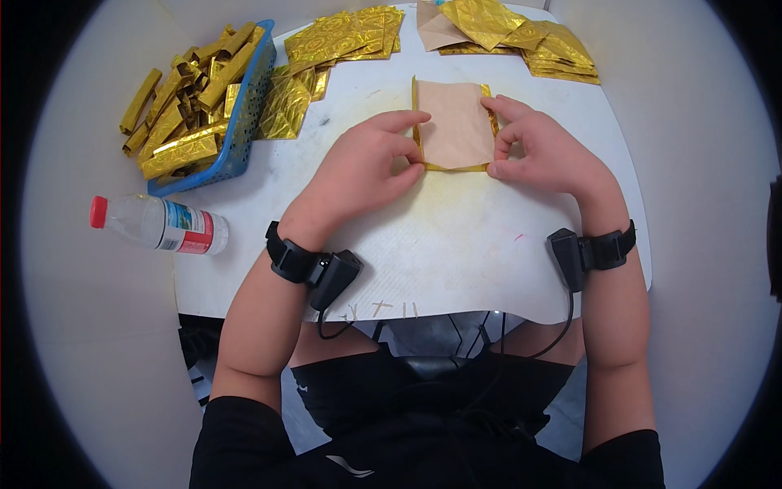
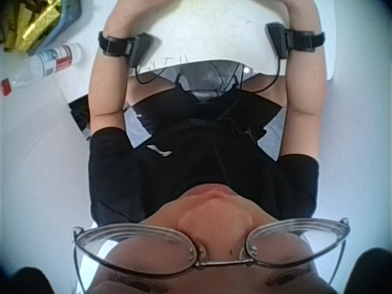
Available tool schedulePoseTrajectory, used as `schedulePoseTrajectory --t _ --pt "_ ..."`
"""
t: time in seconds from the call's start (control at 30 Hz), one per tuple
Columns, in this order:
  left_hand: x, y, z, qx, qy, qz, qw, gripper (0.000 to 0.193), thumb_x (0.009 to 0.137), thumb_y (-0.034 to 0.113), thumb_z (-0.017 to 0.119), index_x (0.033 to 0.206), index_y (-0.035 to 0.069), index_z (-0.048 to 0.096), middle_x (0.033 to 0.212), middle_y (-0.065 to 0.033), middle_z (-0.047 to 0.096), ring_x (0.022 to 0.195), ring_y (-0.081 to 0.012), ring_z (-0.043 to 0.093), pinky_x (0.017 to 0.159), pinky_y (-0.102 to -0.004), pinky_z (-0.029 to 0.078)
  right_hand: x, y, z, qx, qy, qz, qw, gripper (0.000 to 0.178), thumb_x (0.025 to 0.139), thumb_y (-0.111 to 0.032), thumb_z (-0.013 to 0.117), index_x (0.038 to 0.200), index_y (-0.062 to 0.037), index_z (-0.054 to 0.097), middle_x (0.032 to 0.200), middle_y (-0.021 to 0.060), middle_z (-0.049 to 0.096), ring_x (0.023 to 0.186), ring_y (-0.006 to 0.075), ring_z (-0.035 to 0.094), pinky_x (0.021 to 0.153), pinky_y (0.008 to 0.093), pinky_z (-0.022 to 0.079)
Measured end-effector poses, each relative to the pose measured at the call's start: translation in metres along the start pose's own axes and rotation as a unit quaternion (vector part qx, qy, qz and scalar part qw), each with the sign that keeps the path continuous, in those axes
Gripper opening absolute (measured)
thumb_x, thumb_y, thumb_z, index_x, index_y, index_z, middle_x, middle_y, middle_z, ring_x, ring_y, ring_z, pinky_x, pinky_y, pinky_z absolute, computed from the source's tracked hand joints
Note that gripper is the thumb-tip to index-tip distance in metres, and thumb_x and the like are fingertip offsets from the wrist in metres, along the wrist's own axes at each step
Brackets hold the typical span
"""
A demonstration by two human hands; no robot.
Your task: Folding a sheet of tan paper with gold foil edges into a specific rectangular shape.
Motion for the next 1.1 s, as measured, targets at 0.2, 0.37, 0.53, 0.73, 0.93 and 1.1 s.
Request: schedulePoseTrajectory --t 0.2,0.37,0.53,0.73,0.93,1.1 --pt "0.000 0.002 0.001 0.032 0.014 -0.011 0.999 0.009 0.084 0.008 0.079 0.088 0.000 0.079 0.141 -0.0168 0.069 0.127 -0.0356 0.065 0.108 -0.0418 0.052 0.001 0.000 0.000 -0.020 0.019 -0.004 1.000 0.019 0.080 -0.015 0.083 0.075 -0.0001 0.071 0.166 0.0219 0.046 0.149 0.0376 0.048 0.119 0.0419 0.043" --pt "0.003 0.004 0.001 0.013 -0.014 -0.057 0.998 0.011 0.085 0.007 0.078 0.091 -0.002 0.077 0.147 -0.0225 0.064 0.124 -0.0406 0.068 0.107 -0.0427 0.053 0.001 -0.003 -0.001 -0.021 0.012 0.015 1.000 0.019 0.080 -0.015 0.083 0.076 0.0001 0.071 0.166 0.0224 0.045 0.147 0.0371 0.050 0.118 0.0418 0.045" --pt "0.001 0.004 0.003 0.036 0.017 -0.068 0.997 0.012 0.087 0.006 0.076 0.096 -0.002 0.076 0.150 -0.0287 0.059 0.121 -0.0456 0.068 0.104 -0.0439 0.054 0.000 0.001 0.000 -0.032 0.032 -0.002 0.999 0.021 0.081 -0.017 0.083 0.078 -0.0007 0.070 0.163 0.0235 0.048 0.141 0.0368 0.054 0.115 0.0405 0.046" --pt "0.006 0.003 0.005 -0.002 -0.037 -0.053 0.998 0.008 0.092 0.004 0.070 0.097 -0.002 0.068 0.145 -0.0257 0.064 0.133 -0.0456 0.061 0.109 -0.0453 0.051 -0.001 0.005 0.002 -0.037 0.045 -0.016 0.998 0.023 0.083 -0.020 0.083 0.079 -0.0017 0.070 0.162 0.0246 0.048 0.139 0.0366 0.056 0.113 0.0394 0.047" --pt "0.004 0.003 0.007 0.048 -0.030 -0.009 0.998 0.008 0.096 0.006 0.066 0.100 -0.001 0.063 0.142 -0.0228 0.067 0.142 -0.0427 0.055 0.112 -0.0470 0.048 0.001 0.011 0.003 -0.038 0.049 -0.030 0.998 0.023 0.085 -0.020 0.081 0.081 -0.0017 0.069 0.164 0.0232 0.047 0.144 0.0360 0.052 0.114 0.0398 0.046" --pt "0.007 0.003 0.011 0.051 0.004 -0.055 0.997 0.012 0.096 0.011 0.067 0.094 -0.001 0.066 0.138 -0.0192 0.069 0.133 -0.0394 0.061 0.108 -0.0445 0.051 0.002 0.008 0.000 -0.009 0.022 0.008 1.000 0.020 0.085 -0.015 0.082 0.082 -0.0011 0.069 0.167 0.0210 0.043 0.152 0.0356 0.043 0.123 0.0409 0.038"
Point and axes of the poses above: each hand's wrist, its own x-axis towards the middle knuckle, its own z-axis out of the palm, y = z × x, the point moved 3 cm from there along x, towards the middle knuckle
